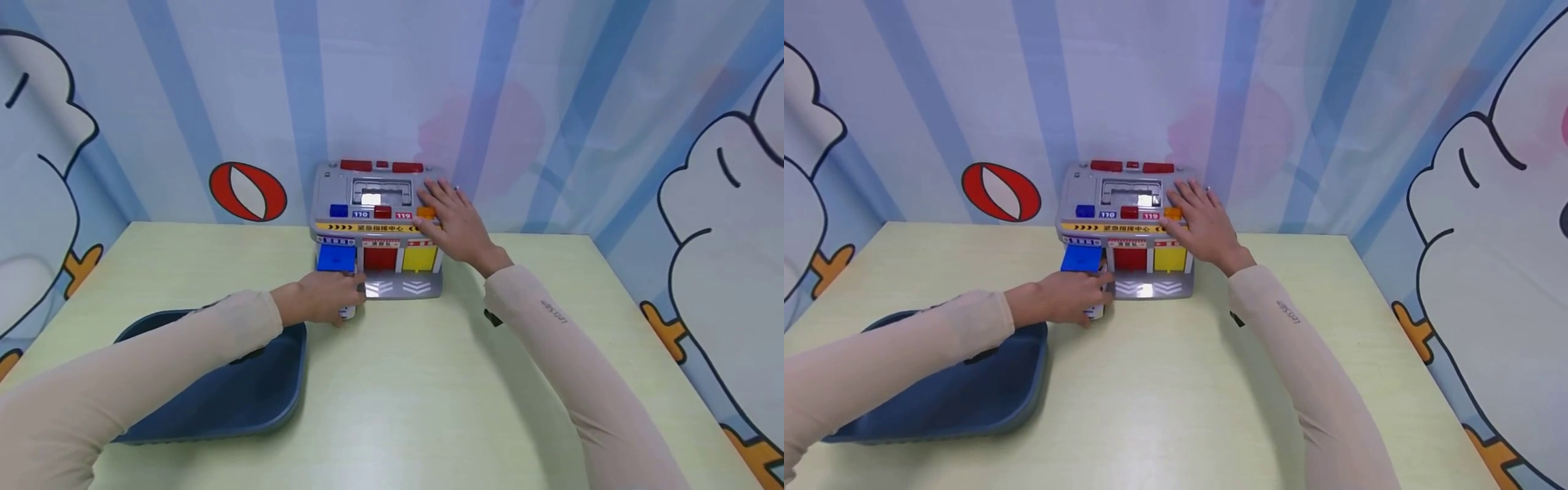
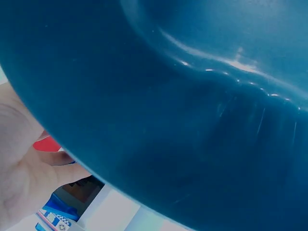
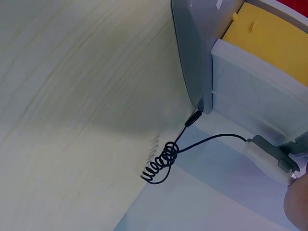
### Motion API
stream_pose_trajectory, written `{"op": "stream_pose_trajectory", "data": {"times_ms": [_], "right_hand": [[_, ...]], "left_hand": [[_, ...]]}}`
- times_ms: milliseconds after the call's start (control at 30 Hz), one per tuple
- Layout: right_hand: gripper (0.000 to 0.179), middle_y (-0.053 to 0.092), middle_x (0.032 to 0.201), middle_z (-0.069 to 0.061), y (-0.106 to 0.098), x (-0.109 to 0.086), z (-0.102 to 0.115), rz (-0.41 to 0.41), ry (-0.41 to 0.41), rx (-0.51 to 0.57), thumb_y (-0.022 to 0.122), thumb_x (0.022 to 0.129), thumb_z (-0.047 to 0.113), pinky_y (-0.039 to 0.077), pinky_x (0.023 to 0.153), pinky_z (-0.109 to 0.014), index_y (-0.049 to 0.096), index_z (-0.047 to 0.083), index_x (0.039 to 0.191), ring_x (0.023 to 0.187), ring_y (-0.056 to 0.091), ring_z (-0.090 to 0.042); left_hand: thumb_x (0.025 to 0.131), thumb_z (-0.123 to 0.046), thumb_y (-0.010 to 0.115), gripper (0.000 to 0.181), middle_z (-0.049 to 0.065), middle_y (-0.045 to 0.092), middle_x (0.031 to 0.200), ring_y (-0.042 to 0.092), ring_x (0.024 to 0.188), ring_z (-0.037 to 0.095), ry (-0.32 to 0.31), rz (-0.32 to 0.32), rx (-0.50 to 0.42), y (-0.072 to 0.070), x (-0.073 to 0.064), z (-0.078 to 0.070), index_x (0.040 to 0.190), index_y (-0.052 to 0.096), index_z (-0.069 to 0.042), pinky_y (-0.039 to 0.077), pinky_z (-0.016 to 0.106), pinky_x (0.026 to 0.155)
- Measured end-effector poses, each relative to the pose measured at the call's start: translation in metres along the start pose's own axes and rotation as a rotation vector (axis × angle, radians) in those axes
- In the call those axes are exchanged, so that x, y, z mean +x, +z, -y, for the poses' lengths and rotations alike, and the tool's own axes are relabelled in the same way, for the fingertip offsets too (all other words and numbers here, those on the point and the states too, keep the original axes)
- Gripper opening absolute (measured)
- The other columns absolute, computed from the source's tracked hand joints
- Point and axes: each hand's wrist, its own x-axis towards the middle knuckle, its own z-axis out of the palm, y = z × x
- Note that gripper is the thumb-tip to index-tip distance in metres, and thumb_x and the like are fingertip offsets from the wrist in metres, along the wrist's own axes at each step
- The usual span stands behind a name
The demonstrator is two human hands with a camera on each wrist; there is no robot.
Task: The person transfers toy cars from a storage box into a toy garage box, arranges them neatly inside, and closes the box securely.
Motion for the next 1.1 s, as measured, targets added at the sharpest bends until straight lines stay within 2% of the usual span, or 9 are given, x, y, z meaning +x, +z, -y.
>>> {"op": "stream_pose_trajectory", "data": {"times_ms": [333, 500, 633, 867, 1000, 1100], "right_hand": [[0.068, 0.02, 0.168, -0.005, 0.002, 0.0, -0.001, -0.011, 0.004, -0.004, 0.04, 0.101, 0.052, 0.005, 0.127, -0.05, 0.03, 0.017, 0.158, 0.158, 0.006, -0.026], [0.068, 0.02, 0.168, -0.005, 0.002, 0.0, -0.002, -0.016, 0.004, 0.001, 0.04, 0.101, 0.053, 0.005, 0.127, -0.051, 0.03, 0.018, 0.158, 0.158, 0.006, -0.025], [0.069, 0.019, 0.168, -0.004, 0.002, 0.0, -0.002, -0.014, 0.009, 0.007, 0.04, 0.1, 0.054, 0.005, 0.127, -0.051, 0.03, 0.018, 0.158, 0.158, 0.006, -0.025], [0.069, 0.021, 0.168, -0.004, 0.002, 0.001, -0.001, -0.029, 0.006, 0.008, 0.04, 0.1, 0.054, 0.005, 0.127, -0.05, 0.032, 0.017, 0.157, 0.158, 0.006, -0.025], [0.069, 0.021, 0.168, -0.004, 0.003, 0.001, -0.001, -0.025, 0.001, 0.013, 0.04, 0.1, 0.054, 0.005, 0.127, -0.05, 0.032, 0.017, 0.158, 0.158, 0.006, -0.025], [0.069, 0.021, 0.168, -0.005, 0.003, 0.0, -0.001, -0.026, -0.001, 0.014, 0.04, 0.1, 0.053, 0.005, 0.127, -0.051, 0.032, 0.017, 0.157, 0.158, 0.007, -0.026]], "left_hand": [[0.085, -0.035, 0.079, 0.05, 0.01, 0.063, 0.13, 0.065, 0.111, 0.027, 0.039, -0.133, 0.129, 0.007, -0.003, -0.004, 0.128, 0.058, -0.021, 0.059, 0.036, 0.09], [0.088, -0.029, 0.077, 0.043, 0.011, 0.066, 0.125, 0.068, 0.103, 0.027, 0.036, -0.177, 0.13, 0.009, -0.003, -0.006, 0.126, 0.059, -0.019, 0.06, 0.036, 0.087], [0.09, -0.02, 0.075, 0.038, 0.012, 0.066, 0.124, 0.069, 0.103, 0.028, 0.025, -0.172, 0.109, 0.008, -0.003, -0.009, 0.126, 0.062, -0.017, 0.06, 0.037, 0.089], [0.088, -0.012, 0.076, 0.035, 0.011, 0.066, 0.13, 0.057, 0.129, 0.035, 0.021, -0.147, 0.167, 0.006, -0.001, -0.014, 0.122, 0.068, -0.017, 0.058, 0.041, 0.094], [0.089, -0.013, 0.076, 0.029, 0.012, 0.067, 0.128, 0.056, 0.132, 0.034, 0.027, -0.135, 0.198, 0.009, -0.001, -0.014, 0.117, 0.072, -0.015, 0.058, 0.04, 0.093], [0.088, -0.013, 0.076, 0.028, 0.011, 0.066, 0.129, 0.055, 0.132, 0.034, 0.026, -0.134, 0.188, 0.011, -0.002, -0.014, 0.116, 0.073, -0.015, 0.059, 0.04, 0.092]]}}
